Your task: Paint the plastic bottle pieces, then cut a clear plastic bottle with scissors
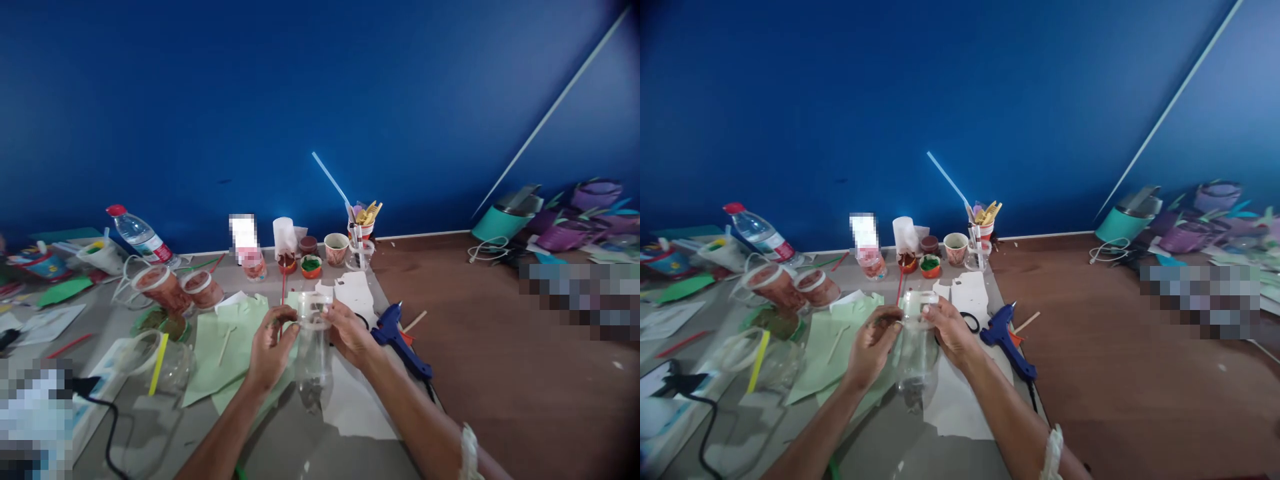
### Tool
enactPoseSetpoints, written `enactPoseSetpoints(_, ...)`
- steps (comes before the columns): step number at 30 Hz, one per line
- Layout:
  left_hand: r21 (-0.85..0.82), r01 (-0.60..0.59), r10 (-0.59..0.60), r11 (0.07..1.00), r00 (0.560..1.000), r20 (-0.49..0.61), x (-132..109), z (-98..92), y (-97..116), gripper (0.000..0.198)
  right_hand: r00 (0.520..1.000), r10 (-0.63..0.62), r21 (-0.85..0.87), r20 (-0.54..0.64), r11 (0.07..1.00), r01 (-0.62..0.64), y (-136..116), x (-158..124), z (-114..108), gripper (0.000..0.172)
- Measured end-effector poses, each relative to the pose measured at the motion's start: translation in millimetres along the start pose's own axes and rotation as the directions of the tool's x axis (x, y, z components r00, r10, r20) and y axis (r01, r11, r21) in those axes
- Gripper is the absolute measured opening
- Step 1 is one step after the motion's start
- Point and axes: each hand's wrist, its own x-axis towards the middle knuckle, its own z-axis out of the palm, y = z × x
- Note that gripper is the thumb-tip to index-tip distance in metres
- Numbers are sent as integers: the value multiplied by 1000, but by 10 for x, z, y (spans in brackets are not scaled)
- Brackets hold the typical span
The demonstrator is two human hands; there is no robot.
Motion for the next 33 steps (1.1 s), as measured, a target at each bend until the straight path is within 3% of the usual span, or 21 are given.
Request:
enactPoseSetpoints(4,179,-191,187,965,982,39,-24,-14,-2,10,999,-21,-5,-35,1000,21,43,9,-17,36)
enactPoseSetpoints(11,367,-392,387,843,918,92,-52,-12,33,7,999,6,-24,-44,1000,-8,74,19,-17,37)
enactPoseSetpoints(14,434,-349,357,830,932,67,-52,11,60,6,999,-18,-45,-37,999,17,94,28,-24,36)
enactPoseSetpoints(18,440,-213,222,873,975,31,-33,46,133,6,997,-72,-80,-34,994,69,130,32,-42,35)
enactPoseSetpoints(23,474,-148,134,868,989,63,-38,52,185,7,994,-107,-140,-22,985,102,142,18,-29,35)
enactPoseSetpoints(29,528,-215,197,822,976,90,-87,67,197,12,957,-269,-288,-110,930,228,72,-26,47,39)
enactPoseSetpoints(33,543,-282,269,791,957,105,-113,75,195,14,918,-386,-437,-93,844,310,47,-54,78,38)
